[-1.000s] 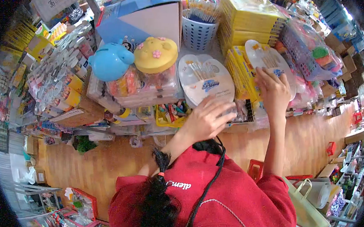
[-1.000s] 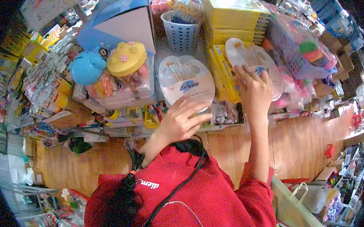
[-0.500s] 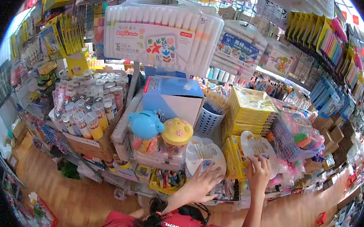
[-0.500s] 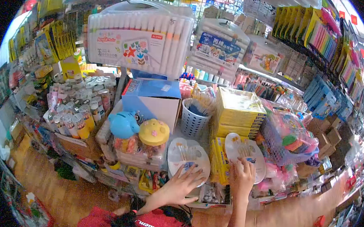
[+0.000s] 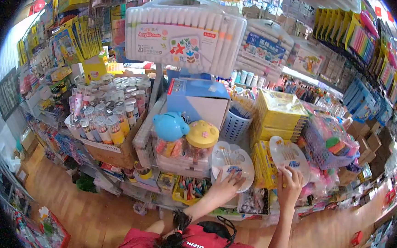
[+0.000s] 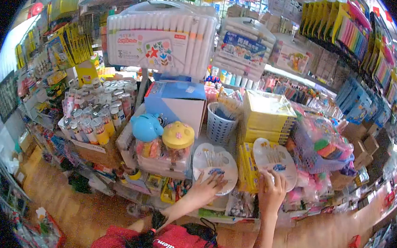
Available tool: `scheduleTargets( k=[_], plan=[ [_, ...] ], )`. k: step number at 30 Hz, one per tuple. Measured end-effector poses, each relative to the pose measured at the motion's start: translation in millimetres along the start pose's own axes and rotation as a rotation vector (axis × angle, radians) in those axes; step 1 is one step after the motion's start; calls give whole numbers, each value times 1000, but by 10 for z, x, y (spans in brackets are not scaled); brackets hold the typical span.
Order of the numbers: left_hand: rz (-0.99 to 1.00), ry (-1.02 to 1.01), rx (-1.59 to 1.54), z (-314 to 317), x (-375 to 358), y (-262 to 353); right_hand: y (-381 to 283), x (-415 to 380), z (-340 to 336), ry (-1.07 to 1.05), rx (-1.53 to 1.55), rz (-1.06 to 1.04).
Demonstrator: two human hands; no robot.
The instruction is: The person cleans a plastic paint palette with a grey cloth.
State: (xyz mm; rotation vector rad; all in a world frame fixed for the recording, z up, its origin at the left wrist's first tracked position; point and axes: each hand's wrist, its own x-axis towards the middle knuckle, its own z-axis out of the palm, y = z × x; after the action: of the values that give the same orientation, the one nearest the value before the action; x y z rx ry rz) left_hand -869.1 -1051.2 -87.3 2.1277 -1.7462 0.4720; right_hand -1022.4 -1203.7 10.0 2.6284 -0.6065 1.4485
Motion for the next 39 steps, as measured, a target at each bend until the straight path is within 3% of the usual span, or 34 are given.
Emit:
scheduleTargets(
  k=[5, 11, 27, 31, 39],
  plan=[
    [-15, -30, -49, -70, 11, -3, 53, -95, -50, -179, -236, 59],
    [-33, -4, -117, -36, 1, 27, 116, -197, 0, -235, -209, 128],
    [-64, -155, -123, -89, 1, 21, 154, -204, 10, -155, -185, 68],
    [-42, -51, -69, 2, 31, 18, 163, -205, 31, -188, -179, 112],
    [-78, -64, -48, 97, 72, 43, 180, -220, 58, -138, -156, 91]
  ],
)
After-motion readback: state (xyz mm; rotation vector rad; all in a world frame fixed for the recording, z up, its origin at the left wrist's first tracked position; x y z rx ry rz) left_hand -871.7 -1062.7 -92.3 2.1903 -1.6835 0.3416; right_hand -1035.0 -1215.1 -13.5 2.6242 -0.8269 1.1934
